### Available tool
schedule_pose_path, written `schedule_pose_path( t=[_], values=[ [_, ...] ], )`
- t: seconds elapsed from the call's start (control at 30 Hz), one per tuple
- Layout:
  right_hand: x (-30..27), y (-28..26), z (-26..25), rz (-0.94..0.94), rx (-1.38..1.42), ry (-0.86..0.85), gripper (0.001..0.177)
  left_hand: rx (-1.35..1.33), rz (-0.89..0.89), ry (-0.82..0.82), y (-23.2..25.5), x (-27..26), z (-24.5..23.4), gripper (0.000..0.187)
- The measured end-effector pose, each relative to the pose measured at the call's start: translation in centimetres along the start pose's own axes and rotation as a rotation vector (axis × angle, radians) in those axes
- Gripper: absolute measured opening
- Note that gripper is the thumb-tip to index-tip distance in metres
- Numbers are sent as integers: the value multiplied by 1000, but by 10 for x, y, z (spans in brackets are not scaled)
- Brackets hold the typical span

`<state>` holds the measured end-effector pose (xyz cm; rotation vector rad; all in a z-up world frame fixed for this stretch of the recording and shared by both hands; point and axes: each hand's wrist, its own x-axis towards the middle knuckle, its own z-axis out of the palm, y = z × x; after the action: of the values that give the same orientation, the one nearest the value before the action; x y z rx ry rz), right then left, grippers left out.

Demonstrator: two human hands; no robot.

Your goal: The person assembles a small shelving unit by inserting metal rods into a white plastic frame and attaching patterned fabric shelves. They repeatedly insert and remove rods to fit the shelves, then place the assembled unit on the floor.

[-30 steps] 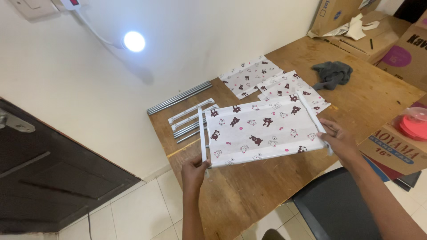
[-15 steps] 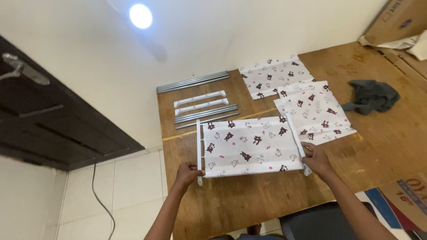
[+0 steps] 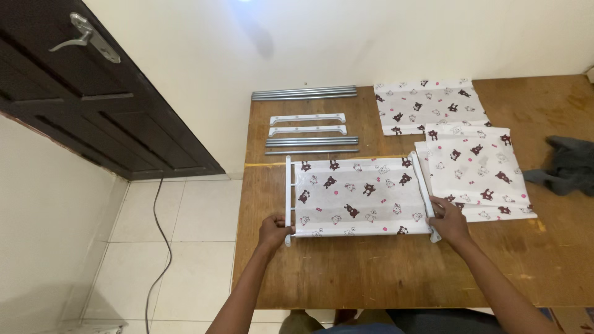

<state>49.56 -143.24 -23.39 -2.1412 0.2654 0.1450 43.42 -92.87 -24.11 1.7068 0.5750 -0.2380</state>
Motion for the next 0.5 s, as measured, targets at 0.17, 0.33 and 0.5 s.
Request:
schedule_pose_path(
  t=[0.17,0.33,0.5],
  values=[
    [9,-40,3,-154,-396,159,61,-134,10,-83,26,-14,-3,24],
    [14,-145,44,-459,-164,49,47,-55,50,-56,66,-52,1,28],
    [27,-266,113,-769,-91,-144,40,2,298,-201,113,-75,-3,30]
  ],
)
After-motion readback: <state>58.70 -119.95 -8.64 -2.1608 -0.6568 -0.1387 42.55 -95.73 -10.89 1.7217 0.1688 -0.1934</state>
